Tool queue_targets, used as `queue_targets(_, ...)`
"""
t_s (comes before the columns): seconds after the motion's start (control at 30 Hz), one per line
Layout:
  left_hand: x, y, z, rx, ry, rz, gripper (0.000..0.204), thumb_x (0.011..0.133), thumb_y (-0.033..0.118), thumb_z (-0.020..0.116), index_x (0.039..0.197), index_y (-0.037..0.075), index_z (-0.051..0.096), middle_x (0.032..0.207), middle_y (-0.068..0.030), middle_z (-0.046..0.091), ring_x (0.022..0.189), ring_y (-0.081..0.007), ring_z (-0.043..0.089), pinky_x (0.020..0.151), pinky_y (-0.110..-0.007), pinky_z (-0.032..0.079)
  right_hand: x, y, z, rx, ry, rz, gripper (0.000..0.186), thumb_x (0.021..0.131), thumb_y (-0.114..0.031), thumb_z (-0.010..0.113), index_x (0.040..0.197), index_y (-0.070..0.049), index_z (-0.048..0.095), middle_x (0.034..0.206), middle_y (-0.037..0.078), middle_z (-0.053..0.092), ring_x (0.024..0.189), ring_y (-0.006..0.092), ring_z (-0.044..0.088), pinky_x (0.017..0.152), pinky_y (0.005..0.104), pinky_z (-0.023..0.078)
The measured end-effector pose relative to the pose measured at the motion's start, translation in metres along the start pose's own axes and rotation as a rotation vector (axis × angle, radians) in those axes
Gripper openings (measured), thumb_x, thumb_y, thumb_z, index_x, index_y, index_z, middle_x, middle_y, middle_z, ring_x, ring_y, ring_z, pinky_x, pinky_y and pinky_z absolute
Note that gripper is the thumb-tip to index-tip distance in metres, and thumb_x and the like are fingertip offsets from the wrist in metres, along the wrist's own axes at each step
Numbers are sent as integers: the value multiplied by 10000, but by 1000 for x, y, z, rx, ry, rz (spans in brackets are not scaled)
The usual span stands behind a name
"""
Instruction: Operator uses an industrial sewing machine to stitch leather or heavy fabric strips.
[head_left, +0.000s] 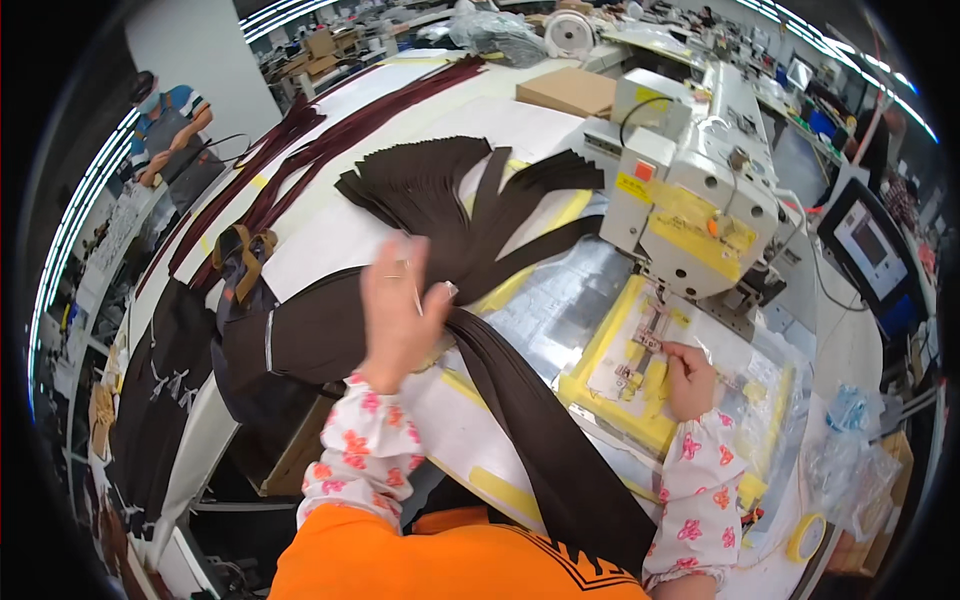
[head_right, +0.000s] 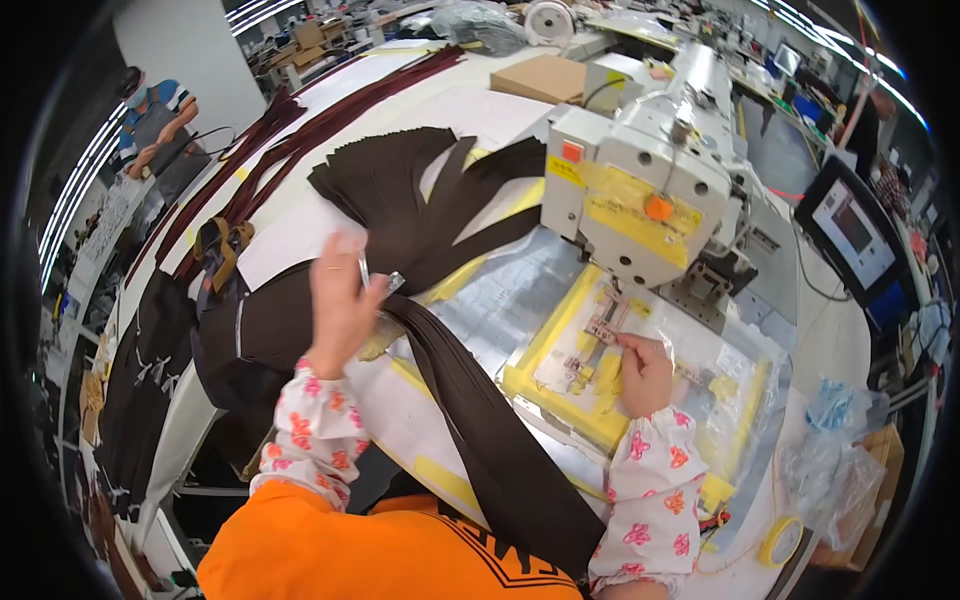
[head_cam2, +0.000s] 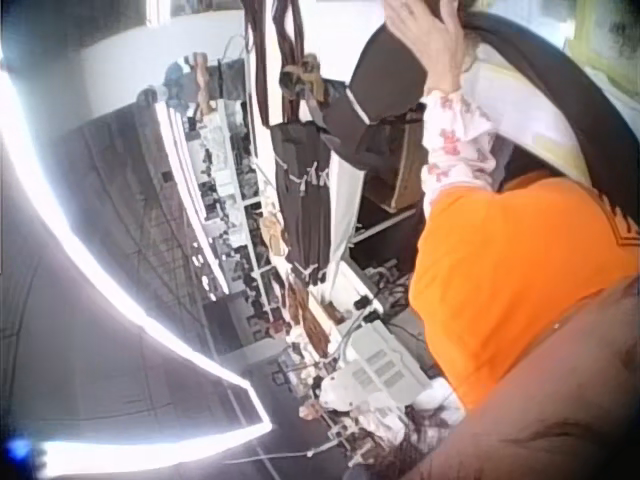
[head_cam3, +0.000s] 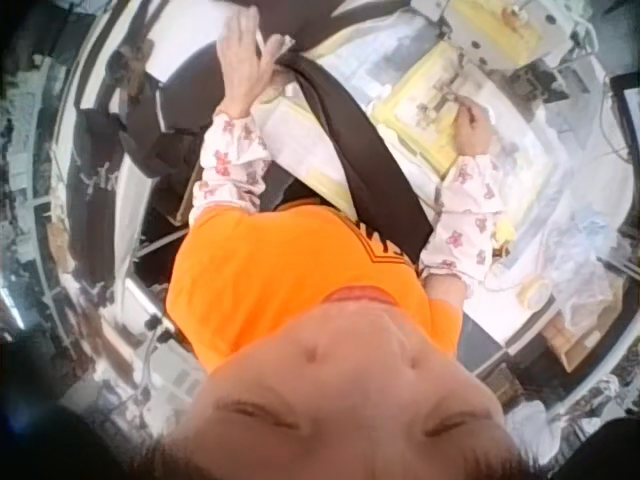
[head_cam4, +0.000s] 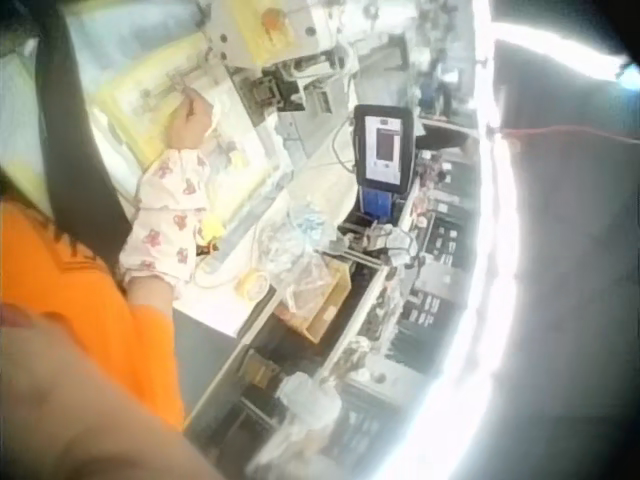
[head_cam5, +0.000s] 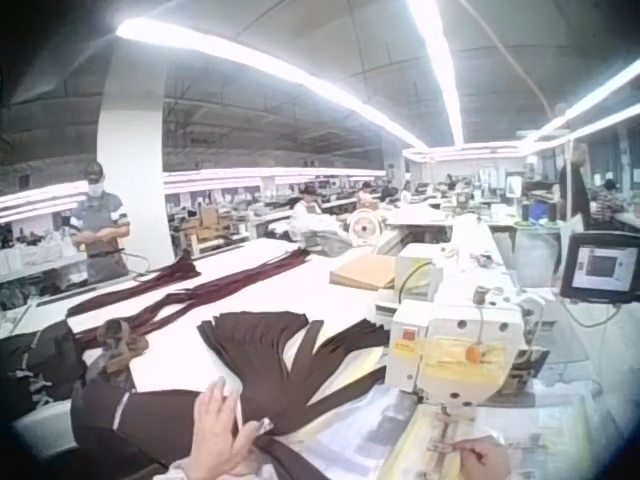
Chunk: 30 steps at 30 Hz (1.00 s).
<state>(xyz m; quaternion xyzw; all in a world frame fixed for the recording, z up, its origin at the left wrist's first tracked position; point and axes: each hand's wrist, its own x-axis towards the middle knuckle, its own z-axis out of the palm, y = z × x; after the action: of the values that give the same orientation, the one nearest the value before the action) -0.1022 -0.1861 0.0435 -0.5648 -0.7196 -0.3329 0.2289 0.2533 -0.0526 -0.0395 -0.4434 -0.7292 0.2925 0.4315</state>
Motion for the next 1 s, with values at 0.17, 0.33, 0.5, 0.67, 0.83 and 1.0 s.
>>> queue_targets(0.17, -49, -136, -7, 342, -373, -98, 559, 879, 333, 492, 1313, -1, 382, 1342, -256, 355, 1225, -376, 364, 989, -462, 289, 7, 11, 20, -130, 55, -134, 188, 759, -33, 530, 880, -70, 669, 858, 114, 650, 808, 310, 586, 740, 390, 461)
queue_targets(0.33, -20, -107, -3, 8, -594, -225, 529, 939, 351, 384, 1384, 77, 305, 1433, -190, 268, 1336, -325, 228, 1057, -498, 153, 1, 2, 22, -110, 12, -146, 198, 760, -52, 523, 913, -70, 649, 912, 93, 639, 901, 304, 544, 805, 389, 446)
queue_targets(0.5, 37, -70, 75, -68, -363, -70, 457, 899, 305, 485, 1247, 8, 465, 1297, -220, 435, 1205, -361, 404, 1004, -401, 315, -6, -1, 13, -165, 11, -179, 198, 771, -39, 512, 913, -61, 648, 904, 96, 635, 917, 290, 545, 814, 368, 451)
queue_targets(0.67, 29, -70, 75, -168, -317, -16, 382, 864, 219, 542, 1175, -3, 520, 1250, -206, 475, 1162, -348, 441, 982, -398, 347, -12, -1, 9, -72, -26, -40, 189, 798, -54, 509, 921, -47, 652, 887, 126, 625, 920, 276, 548, 797, 350, 456)
queue_targets(0.83, 26, -73, 69, -204, -311, -23, 356, 857, 182, 552, 1160, -4, 532, 1246, -192, 484, 1164, -339, 446, 985, -387, 346, -10, -8, 11, -73, -33, 6, 192, 800, -62, 512, 932, -48, 651, 862, 122, 616, 927, 278, 537, 791, 346, 452)
queue_targets(1.0, 27, -77, 72, -220, -300, -10, 347, 854, 166, 559, 1155, -4, 534, 1246, -187, 484, 1159, -335, 453, 982, -382, 349, -9, -10, 9, -58, -42, -14, 196, 798, -61, 511, 938, -52, 649, 872, 120, 615, 932, 276, 533, 802, 348, 447)
